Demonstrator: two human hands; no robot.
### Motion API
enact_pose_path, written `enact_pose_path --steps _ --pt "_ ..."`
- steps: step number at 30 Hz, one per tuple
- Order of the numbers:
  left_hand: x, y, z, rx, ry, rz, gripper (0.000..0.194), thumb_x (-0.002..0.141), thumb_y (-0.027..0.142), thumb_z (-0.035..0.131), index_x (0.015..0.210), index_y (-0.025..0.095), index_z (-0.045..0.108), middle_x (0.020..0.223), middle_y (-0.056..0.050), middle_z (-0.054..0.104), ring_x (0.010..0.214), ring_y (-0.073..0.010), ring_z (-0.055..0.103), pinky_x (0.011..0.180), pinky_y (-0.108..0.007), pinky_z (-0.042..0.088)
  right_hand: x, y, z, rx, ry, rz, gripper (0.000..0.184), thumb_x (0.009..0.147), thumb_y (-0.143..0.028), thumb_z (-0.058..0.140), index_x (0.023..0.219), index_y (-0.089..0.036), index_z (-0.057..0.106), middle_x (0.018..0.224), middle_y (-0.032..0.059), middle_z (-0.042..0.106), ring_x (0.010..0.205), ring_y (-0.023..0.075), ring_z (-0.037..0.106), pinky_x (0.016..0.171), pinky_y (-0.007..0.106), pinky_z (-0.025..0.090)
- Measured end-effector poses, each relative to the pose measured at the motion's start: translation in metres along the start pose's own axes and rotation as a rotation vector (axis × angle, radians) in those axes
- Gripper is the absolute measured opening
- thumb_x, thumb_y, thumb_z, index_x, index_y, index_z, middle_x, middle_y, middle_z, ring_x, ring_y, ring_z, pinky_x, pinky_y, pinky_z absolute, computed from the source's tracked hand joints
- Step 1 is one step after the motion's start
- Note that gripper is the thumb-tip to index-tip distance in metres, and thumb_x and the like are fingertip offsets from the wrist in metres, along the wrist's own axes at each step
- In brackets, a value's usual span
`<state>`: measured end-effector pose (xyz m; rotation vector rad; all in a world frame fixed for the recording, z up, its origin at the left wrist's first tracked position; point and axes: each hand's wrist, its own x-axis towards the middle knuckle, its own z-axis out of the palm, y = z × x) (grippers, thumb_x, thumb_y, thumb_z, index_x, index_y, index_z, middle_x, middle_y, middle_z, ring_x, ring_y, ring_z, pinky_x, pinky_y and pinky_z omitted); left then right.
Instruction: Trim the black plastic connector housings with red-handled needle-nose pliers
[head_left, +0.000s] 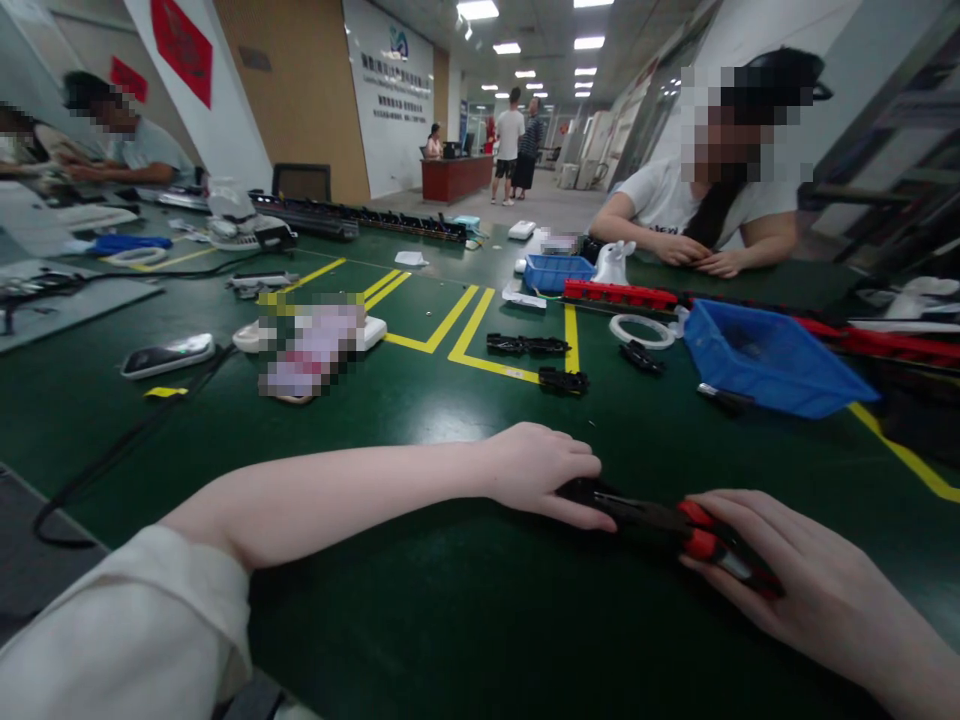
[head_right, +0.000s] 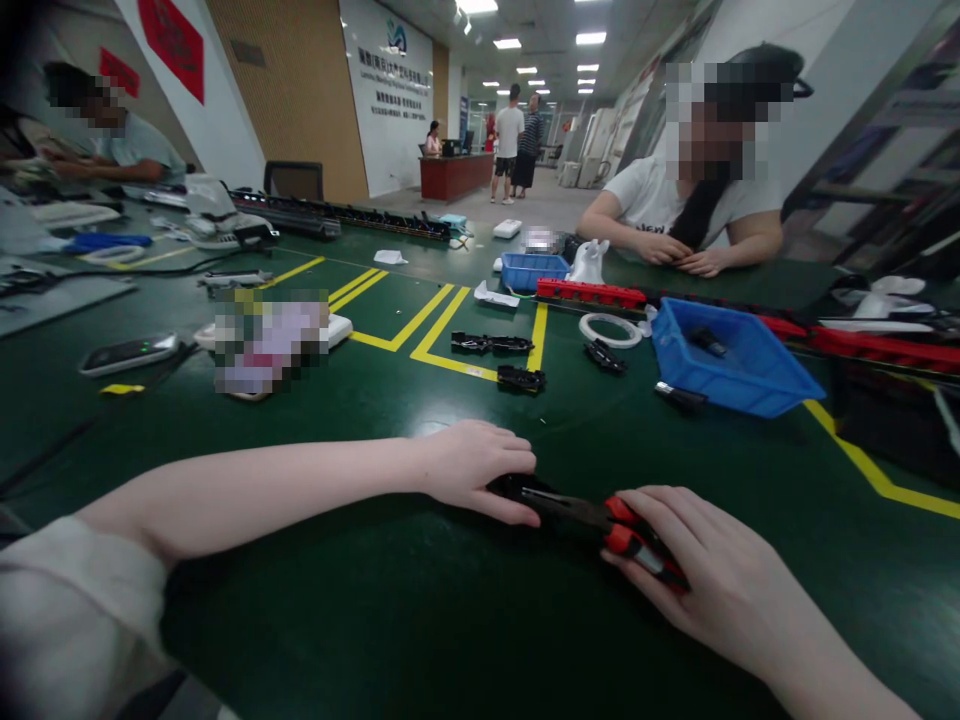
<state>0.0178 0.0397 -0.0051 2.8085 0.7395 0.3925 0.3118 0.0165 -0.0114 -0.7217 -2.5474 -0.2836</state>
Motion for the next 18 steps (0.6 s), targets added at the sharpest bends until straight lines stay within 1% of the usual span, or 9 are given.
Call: enact_pose_path --steps 4,7,11,18 --pt "-0.001 -0.001 0.003 0.009 0.024 0.02 0.047 0.09 0.063 0.054 0.086 0.016 0.059 0.087 -0.003 0.063 0.075 -0.0167 0.06 0.058 -0.027 0.039 -0.001 -0.002 0.003 0.04 -0.008 0.021 0.035 0.085 -0.041 0.059 0.115 -0.023 0.058 0.096 0.0112 0.069 0.076 0.0259 0.068 0.059 0.039 0.059" --pt "-0.001 0.001 0.004 0.026 0.031 0.02 0.046 0.09 0.062 0.053 0.088 0.016 0.059 0.087 -0.003 0.063 0.076 -0.0172 0.061 0.06 -0.028 0.04 0.003 -0.009 -0.001 0.057 -0.032 0.059 0.033 0.086 -0.039 0.06 0.114 -0.021 0.057 0.097 0.0105 0.068 0.078 0.024 0.068 0.061 0.036 0.059" --pt "-0.002 0.003 0.006 0.053 0.035 0.004 0.045 0.09 0.061 0.054 0.085 0.016 0.058 0.085 -0.002 0.062 0.075 -0.0171 0.06 0.06 -0.028 0.038 0.009 -0.018 -0.006 0.112 -0.065 0.12 0.028 0.089 -0.035 0.057 0.113 -0.02 0.053 0.098 0.0097 0.067 0.081 0.0212 0.068 0.066 0.033 0.059" --pt "-0.003 0.004 0.004 0.021 0.028 -0.001 0.044 0.09 0.06 0.055 0.085 0.016 0.057 0.084 -0.001 0.061 0.074 -0.0163 0.058 0.06 -0.027 0.035 0.006 -0.021 -0.006 0.174 -0.091 0.178 0.031 0.088 -0.036 0.058 0.115 -0.021 0.055 0.1 0.0093 0.068 0.083 0.0218 0.067 0.067 0.034 0.057"
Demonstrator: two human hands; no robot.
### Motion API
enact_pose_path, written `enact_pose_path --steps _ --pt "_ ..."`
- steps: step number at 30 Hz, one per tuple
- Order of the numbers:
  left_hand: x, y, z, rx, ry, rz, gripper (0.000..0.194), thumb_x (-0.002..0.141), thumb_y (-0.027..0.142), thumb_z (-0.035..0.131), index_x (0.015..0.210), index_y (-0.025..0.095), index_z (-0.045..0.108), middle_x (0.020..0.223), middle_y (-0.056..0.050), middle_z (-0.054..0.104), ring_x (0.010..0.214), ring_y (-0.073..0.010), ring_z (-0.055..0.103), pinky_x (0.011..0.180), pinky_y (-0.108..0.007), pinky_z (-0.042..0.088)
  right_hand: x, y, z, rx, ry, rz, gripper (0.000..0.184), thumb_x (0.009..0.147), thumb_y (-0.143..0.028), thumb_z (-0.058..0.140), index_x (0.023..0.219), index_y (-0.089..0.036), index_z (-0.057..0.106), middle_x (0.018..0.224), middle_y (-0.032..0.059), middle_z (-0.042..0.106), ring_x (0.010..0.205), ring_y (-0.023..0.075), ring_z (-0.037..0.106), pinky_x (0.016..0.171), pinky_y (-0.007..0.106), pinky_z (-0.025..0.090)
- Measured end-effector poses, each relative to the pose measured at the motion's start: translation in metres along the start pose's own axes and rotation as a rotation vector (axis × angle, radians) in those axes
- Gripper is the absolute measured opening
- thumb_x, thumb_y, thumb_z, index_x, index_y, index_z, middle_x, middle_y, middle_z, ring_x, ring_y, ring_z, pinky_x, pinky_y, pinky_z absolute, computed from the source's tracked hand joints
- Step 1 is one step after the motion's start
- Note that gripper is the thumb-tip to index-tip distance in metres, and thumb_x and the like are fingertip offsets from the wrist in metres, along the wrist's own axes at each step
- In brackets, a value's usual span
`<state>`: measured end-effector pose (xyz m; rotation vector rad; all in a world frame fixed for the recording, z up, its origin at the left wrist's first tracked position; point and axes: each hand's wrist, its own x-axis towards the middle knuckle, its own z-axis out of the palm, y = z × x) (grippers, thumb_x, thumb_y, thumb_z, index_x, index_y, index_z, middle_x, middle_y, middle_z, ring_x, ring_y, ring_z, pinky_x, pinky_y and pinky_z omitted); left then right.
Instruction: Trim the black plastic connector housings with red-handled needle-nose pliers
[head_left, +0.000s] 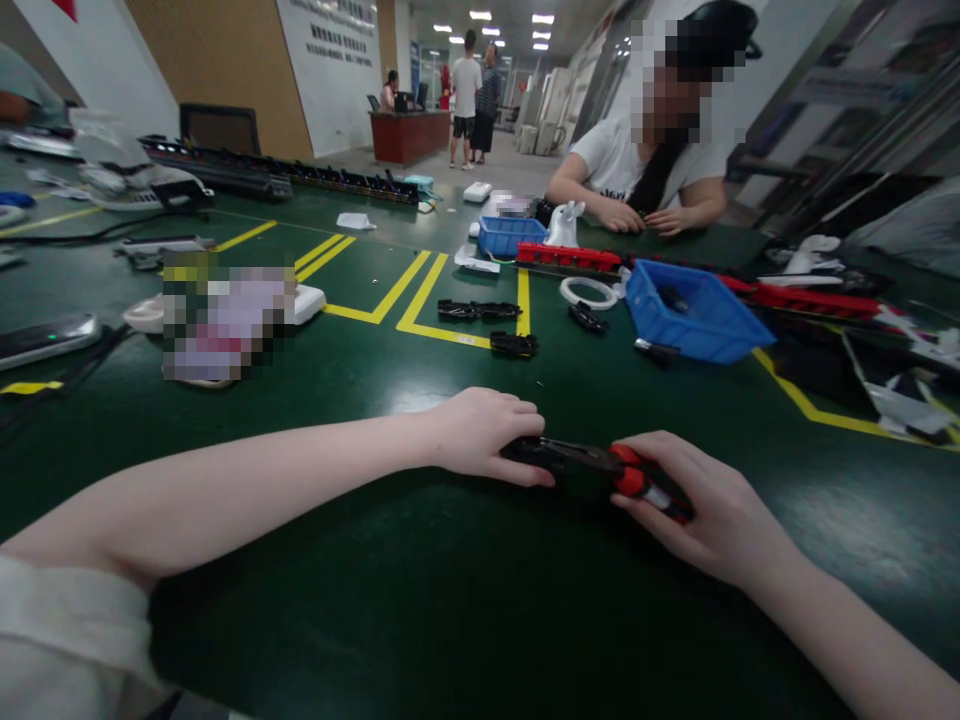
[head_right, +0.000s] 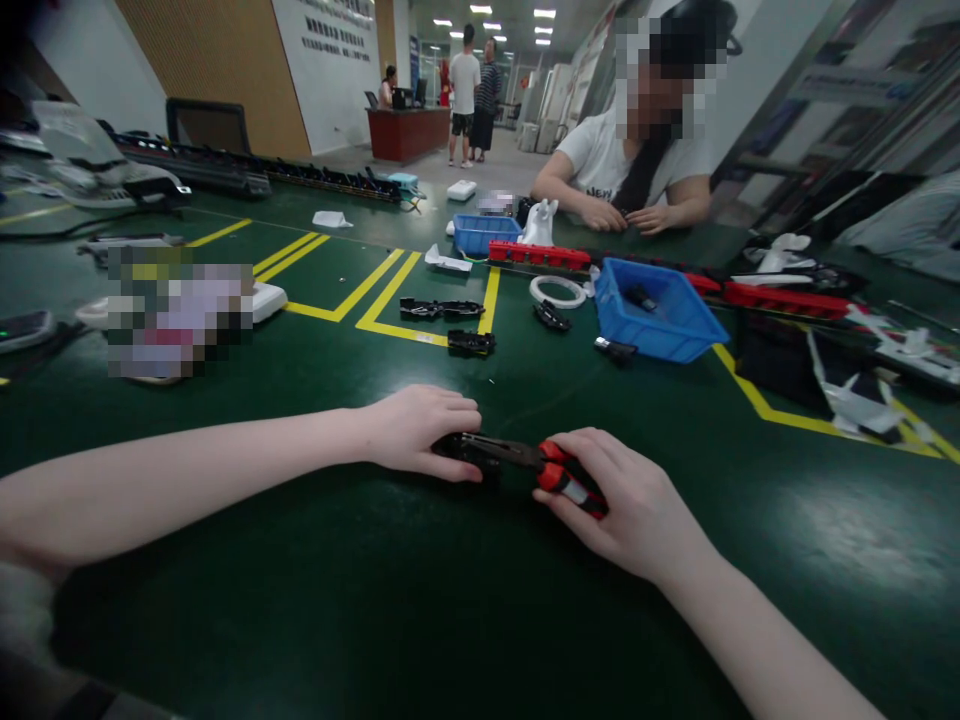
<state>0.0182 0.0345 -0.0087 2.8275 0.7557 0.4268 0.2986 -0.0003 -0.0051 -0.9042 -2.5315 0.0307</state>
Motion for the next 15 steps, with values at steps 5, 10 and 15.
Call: enact_pose_path --steps 5,10,15 --pt "0.001 0.0003 -0.0017 -0.025 -0.043 -0.024 0.047 0.086 0.063 0.058 0.085 0.016 0.057 0.083 -0.002 0.06 0.072 -0.016 0.056 0.057 -0.025 0.033 0.0012 0.0002 -0.002 -0.015 -0.025 -0.018 0.031 0.087 -0.038 0.06 0.112 -0.021 0.056 0.099 0.0086 0.068 0.081 0.0213 0.067 0.067 0.033 0.057" --pt "0.0018 -0.0007 -0.0015 -0.048 -0.051 -0.022 0.049 0.082 0.065 0.062 0.087 0.016 0.057 0.085 -0.002 0.06 0.074 -0.0162 0.056 0.058 -0.025 0.034 0.0006 0.0005 -0.0015 -0.04 -0.034 -0.046 0.032 0.086 -0.039 0.061 0.112 -0.02 0.057 0.098 0.0083 0.068 0.08 0.0207 0.067 0.067 0.032 0.056" --pt "0.0019 -0.0005 -0.0019 -0.053 -0.065 -0.018 0.046 0.084 0.062 0.062 0.087 0.016 0.058 0.085 -0.002 0.061 0.074 -0.016 0.056 0.058 -0.025 0.034 -0.0028 0.0035 0.002 -0.064 -0.046 -0.061 0.034 0.087 -0.041 0.06 0.113 -0.02 0.056 0.1 0.0091 0.068 0.082 0.0211 0.067 0.068 0.032 0.055"
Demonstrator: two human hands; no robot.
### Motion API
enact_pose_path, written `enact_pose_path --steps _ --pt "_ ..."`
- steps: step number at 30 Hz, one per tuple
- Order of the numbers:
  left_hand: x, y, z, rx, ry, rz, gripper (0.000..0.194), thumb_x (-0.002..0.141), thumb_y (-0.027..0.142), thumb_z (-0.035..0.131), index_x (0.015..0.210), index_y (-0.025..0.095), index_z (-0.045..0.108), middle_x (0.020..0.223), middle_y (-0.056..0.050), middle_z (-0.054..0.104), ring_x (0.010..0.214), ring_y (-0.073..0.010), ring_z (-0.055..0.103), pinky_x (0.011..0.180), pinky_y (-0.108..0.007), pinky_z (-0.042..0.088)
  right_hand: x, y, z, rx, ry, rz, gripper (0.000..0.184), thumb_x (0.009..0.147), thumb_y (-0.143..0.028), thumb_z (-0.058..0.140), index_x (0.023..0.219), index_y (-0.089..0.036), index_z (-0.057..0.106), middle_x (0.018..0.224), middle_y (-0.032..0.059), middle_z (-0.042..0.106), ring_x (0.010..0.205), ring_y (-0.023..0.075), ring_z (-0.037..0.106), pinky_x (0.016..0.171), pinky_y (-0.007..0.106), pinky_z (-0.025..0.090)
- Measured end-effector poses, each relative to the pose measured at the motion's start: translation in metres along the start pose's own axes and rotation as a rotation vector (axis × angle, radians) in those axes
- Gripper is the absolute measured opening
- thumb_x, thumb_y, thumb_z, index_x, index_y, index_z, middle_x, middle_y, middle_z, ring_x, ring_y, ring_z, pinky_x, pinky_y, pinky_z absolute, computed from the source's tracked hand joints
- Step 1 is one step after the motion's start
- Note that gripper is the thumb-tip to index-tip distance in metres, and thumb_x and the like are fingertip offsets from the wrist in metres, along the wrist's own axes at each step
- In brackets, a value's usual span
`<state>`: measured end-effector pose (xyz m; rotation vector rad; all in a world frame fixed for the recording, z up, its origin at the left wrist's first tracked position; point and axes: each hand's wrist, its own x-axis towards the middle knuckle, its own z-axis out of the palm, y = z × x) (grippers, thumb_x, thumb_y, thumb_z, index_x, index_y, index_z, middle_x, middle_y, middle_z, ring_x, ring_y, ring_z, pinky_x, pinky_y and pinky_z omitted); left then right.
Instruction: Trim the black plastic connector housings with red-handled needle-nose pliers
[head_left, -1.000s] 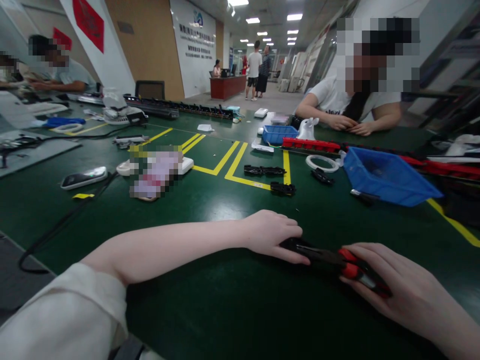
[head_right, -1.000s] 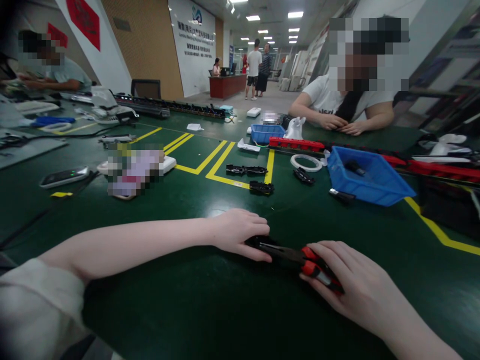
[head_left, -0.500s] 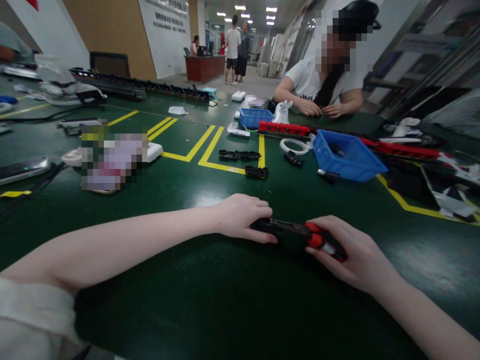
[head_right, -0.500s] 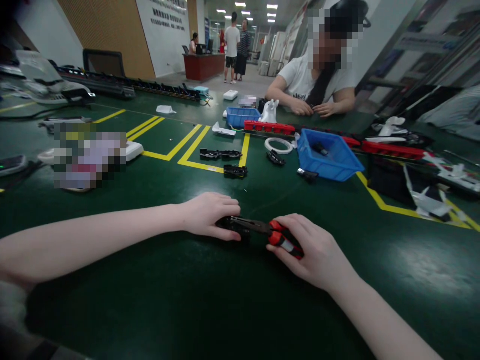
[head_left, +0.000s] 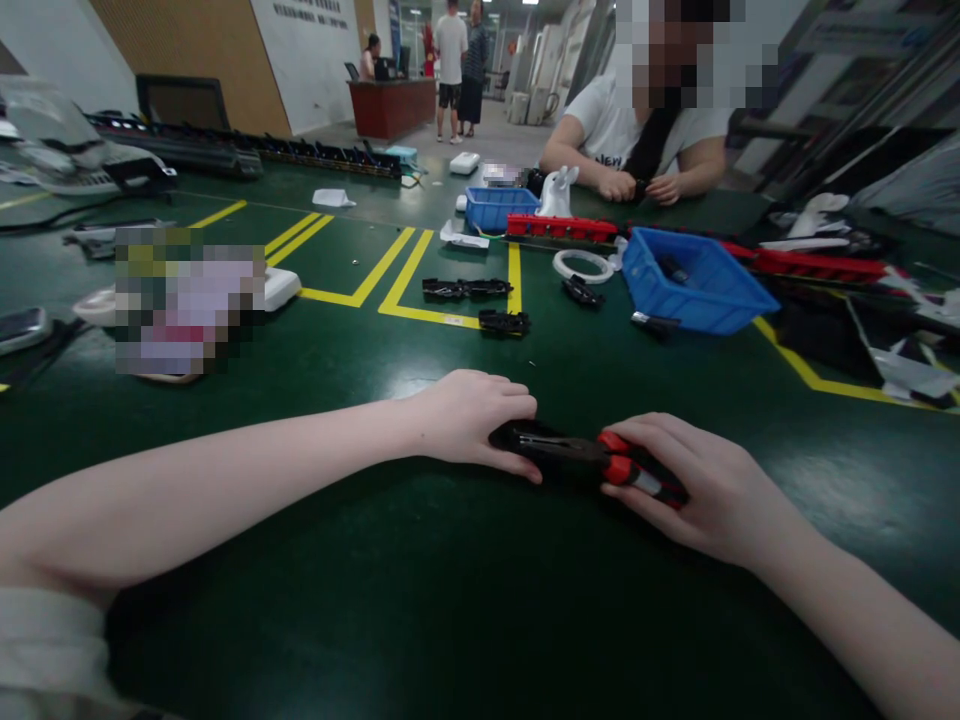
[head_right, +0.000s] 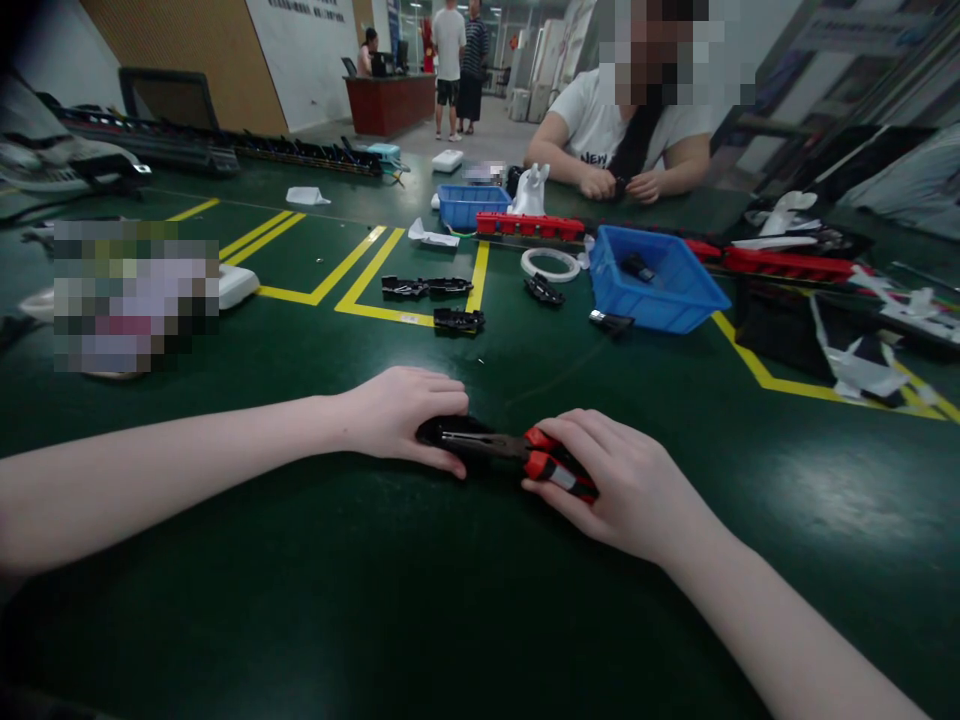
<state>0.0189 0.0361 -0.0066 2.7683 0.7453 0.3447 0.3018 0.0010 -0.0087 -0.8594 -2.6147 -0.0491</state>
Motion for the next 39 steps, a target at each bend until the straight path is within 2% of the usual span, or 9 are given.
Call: enact_pose_path --steps 16,39 --pt "-0.0007 0.0011 0.0005 0.016 0.026 0.009 0.047 0.083 0.062 0.064 0.086 0.016 0.057 0.084 -0.001 0.061 0.073 -0.0155 0.055 0.059 -0.025 0.035 0.0038 -0.003 -0.0032 -0.08 0.011 -0.035 0.031 0.089 -0.039 0.057 0.112 -0.018 0.055 0.097 0.0103 0.068 0.081 0.0212 0.067 0.067 0.032 0.056" --pt "-0.0009 0.0014 0.0014 0.067 0.028 0.025 0.046 0.089 0.062 0.055 0.087 0.016 0.058 0.085 -0.002 0.061 0.074 -0.0165 0.058 0.06 -0.026 0.036 0.0032 -0.0037 -0.0058 -0.078 -0.028 -0.042 0.032 0.089 -0.037 0.057 0.113 -0.015 0.054 0.099 0.0116 0.066 0.083 0.0208 0.067 0.068 0.032 0.056"
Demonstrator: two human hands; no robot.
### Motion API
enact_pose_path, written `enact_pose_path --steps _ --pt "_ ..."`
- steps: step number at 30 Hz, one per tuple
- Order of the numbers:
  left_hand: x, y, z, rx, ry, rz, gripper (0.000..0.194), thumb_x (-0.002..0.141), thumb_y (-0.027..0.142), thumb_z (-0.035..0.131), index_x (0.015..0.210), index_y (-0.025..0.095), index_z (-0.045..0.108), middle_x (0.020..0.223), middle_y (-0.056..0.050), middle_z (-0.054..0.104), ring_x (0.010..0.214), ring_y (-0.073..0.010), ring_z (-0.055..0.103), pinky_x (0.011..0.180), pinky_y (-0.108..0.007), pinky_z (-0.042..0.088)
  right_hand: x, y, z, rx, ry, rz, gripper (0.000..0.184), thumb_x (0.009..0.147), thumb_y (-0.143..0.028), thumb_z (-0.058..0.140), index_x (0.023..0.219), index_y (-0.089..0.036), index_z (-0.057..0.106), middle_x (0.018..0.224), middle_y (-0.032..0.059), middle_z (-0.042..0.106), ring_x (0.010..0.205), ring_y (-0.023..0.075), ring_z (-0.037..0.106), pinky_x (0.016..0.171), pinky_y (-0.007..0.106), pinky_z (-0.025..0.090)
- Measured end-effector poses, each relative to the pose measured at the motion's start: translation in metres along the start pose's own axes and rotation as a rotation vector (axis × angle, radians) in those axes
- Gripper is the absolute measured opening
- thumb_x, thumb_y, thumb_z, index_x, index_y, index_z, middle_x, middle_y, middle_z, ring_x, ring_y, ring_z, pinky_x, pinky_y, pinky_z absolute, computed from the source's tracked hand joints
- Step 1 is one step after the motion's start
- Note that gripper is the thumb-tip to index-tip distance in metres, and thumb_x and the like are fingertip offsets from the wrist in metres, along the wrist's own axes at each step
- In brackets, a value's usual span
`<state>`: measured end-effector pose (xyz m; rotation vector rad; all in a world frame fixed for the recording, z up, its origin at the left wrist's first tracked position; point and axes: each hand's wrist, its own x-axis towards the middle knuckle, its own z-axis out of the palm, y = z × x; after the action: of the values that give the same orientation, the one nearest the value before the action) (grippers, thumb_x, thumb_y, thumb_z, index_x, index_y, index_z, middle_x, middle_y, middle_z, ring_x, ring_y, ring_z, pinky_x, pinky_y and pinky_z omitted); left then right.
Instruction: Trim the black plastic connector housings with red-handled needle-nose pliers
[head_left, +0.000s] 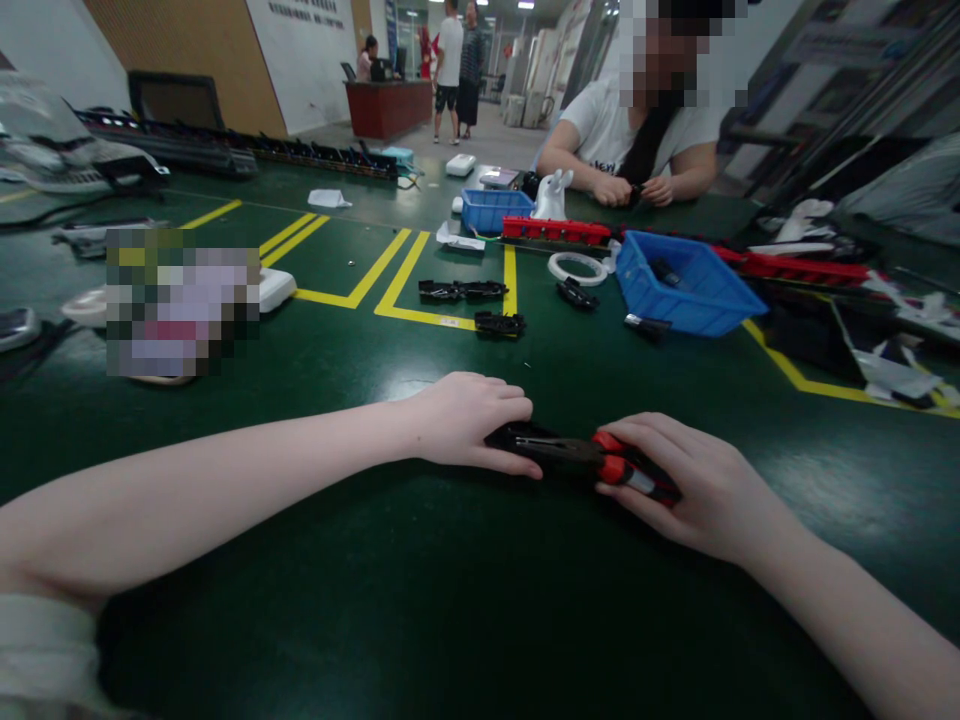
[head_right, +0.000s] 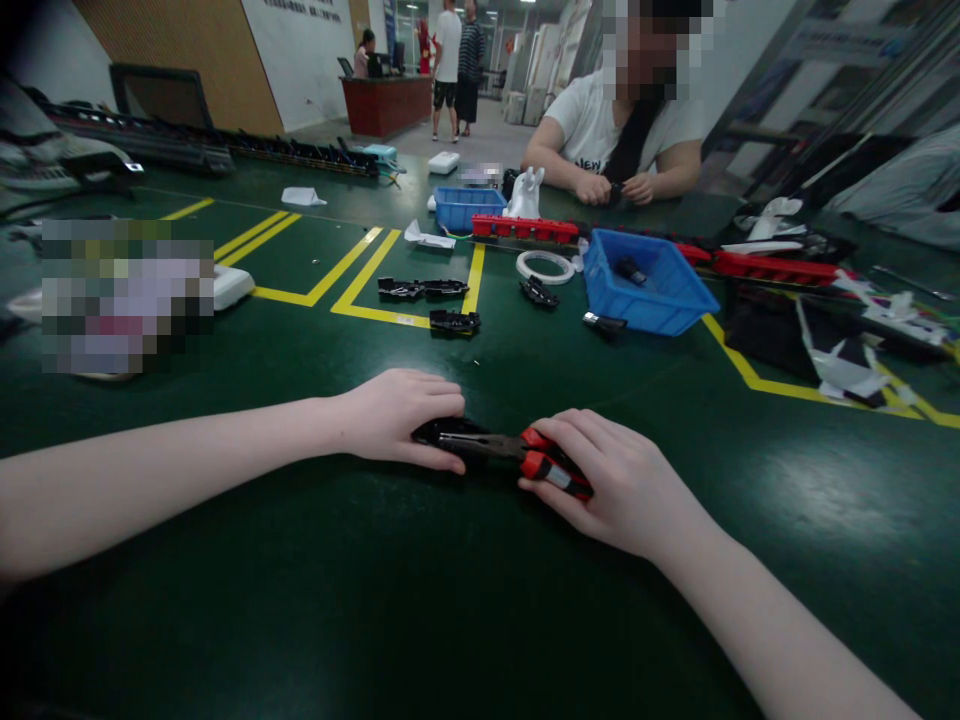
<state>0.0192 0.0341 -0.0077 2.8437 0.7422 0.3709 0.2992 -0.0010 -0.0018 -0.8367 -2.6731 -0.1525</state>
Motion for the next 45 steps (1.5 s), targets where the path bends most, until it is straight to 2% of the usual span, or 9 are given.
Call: enact_pose_path --steps 30,39,45 --pt "0.0006 0.0032 0.0027 0.091 0.028 -0.017 0.048 0.09 0.063 0.053 0.091 0.016 0.058 0.087 -0.003 0.064 0.076 -0.0178 0.061 0.063 -0.028 0.041 0.0038 -0.0005 0.0002 -0.092 0.026 -0.049 0.033 0.089 -0.034 0.056 0.114 -0.014 0.054 0.1 0.0132 0.066 0.083 0.0221 0.065 0.069 0.035 0.056" --pt "0.0004 0.0032 0.0008 0.042 0.038 -0.017 0.047 0.089 0.062 0.055 0.089 0.015 0.06 0.085 -0.003 0.064 0.074 -0.0176 0.061 0.061 -0.027 0.039 0.0025 0.0023 0.0044 -0.005 0.098 0.108 0.038 0.088 -0.038 0.059 0.121 -0.019 0.051 0.11 0.0127 0.063 0.097 0.0248 0.064 0.078 0.039 0.054" --pt "-0.0004 0.0032 -0.0006 0.038 0.04 -0.013 0.046 0.09 0.062 0.054 0.088 0.016 0.06 0.088 -0.003 0.066 0.077 -0.0179 0.062 0.063 -0.027 0.04 0.0024 0.0053 0.008 -0.074 0.03 0.313 0.036 0.089 -0.045 0.056 0.115 -0.02 0.055 0.106 0.0117 0.065 0.094 0.0269 0.063 0.074 0.041 0.051"
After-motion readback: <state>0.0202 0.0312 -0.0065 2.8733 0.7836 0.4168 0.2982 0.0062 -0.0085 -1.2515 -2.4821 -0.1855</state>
